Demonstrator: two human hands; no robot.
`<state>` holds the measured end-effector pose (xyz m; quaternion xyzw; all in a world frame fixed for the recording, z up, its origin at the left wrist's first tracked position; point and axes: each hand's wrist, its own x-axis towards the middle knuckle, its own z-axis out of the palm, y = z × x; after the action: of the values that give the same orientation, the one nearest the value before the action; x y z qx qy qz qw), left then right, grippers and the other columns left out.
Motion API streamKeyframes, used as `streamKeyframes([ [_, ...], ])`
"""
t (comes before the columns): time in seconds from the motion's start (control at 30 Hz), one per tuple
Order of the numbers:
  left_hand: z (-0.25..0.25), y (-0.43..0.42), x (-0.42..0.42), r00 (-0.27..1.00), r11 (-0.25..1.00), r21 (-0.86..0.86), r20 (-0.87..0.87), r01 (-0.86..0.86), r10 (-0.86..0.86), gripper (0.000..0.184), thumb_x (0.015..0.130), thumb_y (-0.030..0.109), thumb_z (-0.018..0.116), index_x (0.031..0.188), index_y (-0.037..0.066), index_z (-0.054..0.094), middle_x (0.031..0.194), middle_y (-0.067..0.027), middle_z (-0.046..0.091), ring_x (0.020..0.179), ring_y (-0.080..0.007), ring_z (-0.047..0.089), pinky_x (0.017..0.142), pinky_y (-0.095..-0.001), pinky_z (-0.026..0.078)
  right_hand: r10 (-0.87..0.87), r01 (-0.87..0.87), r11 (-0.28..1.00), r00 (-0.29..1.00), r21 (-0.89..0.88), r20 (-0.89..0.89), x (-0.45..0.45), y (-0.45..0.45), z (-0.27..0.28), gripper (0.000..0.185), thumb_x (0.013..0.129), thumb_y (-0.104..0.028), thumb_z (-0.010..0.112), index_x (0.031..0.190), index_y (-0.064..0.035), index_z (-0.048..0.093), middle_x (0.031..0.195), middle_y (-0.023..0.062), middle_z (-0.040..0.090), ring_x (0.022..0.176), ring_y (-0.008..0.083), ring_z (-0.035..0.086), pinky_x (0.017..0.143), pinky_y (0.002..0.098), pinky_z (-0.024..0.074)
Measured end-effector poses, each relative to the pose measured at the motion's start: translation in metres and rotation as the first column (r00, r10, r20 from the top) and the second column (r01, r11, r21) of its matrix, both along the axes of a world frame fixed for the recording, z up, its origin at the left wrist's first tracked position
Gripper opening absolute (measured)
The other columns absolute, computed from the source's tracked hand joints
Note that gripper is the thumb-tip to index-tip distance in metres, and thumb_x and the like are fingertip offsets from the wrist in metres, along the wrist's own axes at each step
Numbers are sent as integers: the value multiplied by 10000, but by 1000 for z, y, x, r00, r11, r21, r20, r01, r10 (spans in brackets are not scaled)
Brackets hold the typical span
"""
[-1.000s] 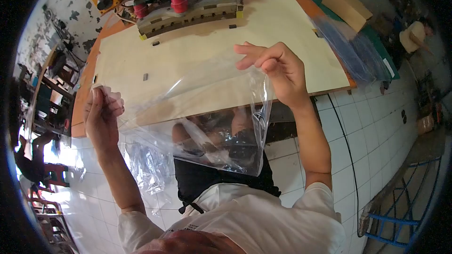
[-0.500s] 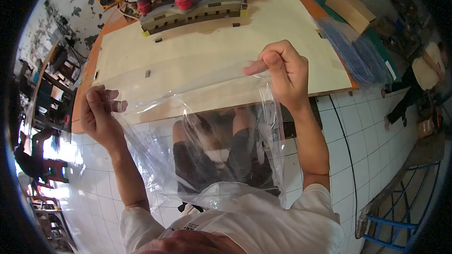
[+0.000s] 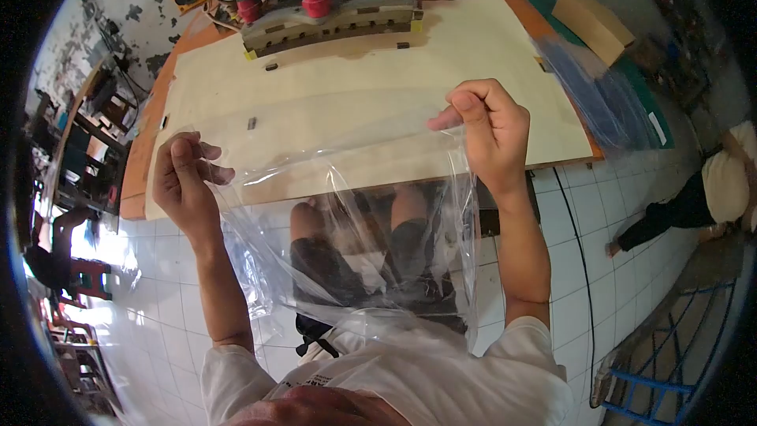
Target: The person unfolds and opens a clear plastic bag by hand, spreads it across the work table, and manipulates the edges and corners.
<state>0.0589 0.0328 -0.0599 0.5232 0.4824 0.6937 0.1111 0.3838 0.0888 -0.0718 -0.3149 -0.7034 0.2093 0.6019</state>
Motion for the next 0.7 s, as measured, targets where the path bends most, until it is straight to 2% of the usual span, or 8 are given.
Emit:
streamKeyframes([
  [0.03, 1, -2, 0, 999, 999, -21, 20, 29, -28, 272, 1029, 172, 474, 944, -55, 600, 766, -102, 628, 606, -112, 612, 471, -230, 519, 3, -3, 1000, 1000, -1, 0, 0, 0, 0, 213, 1012, -157, 520, 918, 26, 576, 725, 61, 633, 674, 178, 697, 621, 235, 502],
  [0.17, 1, -3, -1, 999, 998, -47, 16, 44, -43, 273, 1029, 174, 476, 952, -57, 599, 757, -108, 629, 579, -111, 603, 469, -227, 514, 34, -33, 999, 999, -29, 11, 1, -1, 0, 214, 1007, -160, 531, 926, 32, 583, 708, 84, 659, 676, 167, 688, 633, 239, 506],
  [0.23, 0, 0, -1, 1000, 999, -35, -4, 9, -9, 306, 1034, 240, 474, 977, -28, 610, 718, -91, 628, 455, -97, 547, 417, -204, 432, 50, -49, 998, 999, -37, 10, 2, -1, 0, 216, 1005, -161, 533, 927, 34, 584, 710, 93, 666, 676, 165, 685, 636, 241, 507],
  [0.33, 7, -5, -3, 998, 993, -101, 30, 62, -59, 322, 1030, 231, 485, 956, -59, 604, 739, -107, 633, 511, -118, 592, 457, -213, 478, 63, -63, 997, 998, -47, 7, 2, -3, 1, 217, 1004, -162, 534, 927, 34, 586, 718, 99, 672, 680, 163, 684, 640, 243, 507],
  [0.43, 6, -3, -6, 996, 988, -134, 50, 78, -72, 329, 1028, 271, 484, 982, -28, 614, 724, -91, 630, 463, -114, 570, 414, -207, 424, 77, -76, 995, 997, -59, 13, 2, -3, 3, 212, 1005, -160, 532, 934, 32, 585, 715, 97, 672, 691, 164, 685, 651, 243, 507],
  [0.53, 7, -3, -7, 989, 978, -158, 80, 136, -124, 346, 1026, 291, 488, 978, -26, 616, 730, -90, 631, 466, -121, 577, 410, -207, 418, 91, -89, 994, 995, -68, 32, 4, -1, 2, 206, 1004, -160, 533, 949, 32, 585, 728, 92, 668, 700, 164, 684, 668, 242, 504],
  [0.7, 12, -4, -10, 971, 952, -206, 129, 227, -203, 365, 1017, 313, 504, 981, -33, 616, 751, -105, 646, 493, -138, 609, 440, -221, 463, 68, -64, 995, 997, -83, 46, 7, 3, 3, 199, 1004, -159, 529, 961, 27, 584, 767, 84, 663, 722, 156, 678, 684, 246, 502],
])
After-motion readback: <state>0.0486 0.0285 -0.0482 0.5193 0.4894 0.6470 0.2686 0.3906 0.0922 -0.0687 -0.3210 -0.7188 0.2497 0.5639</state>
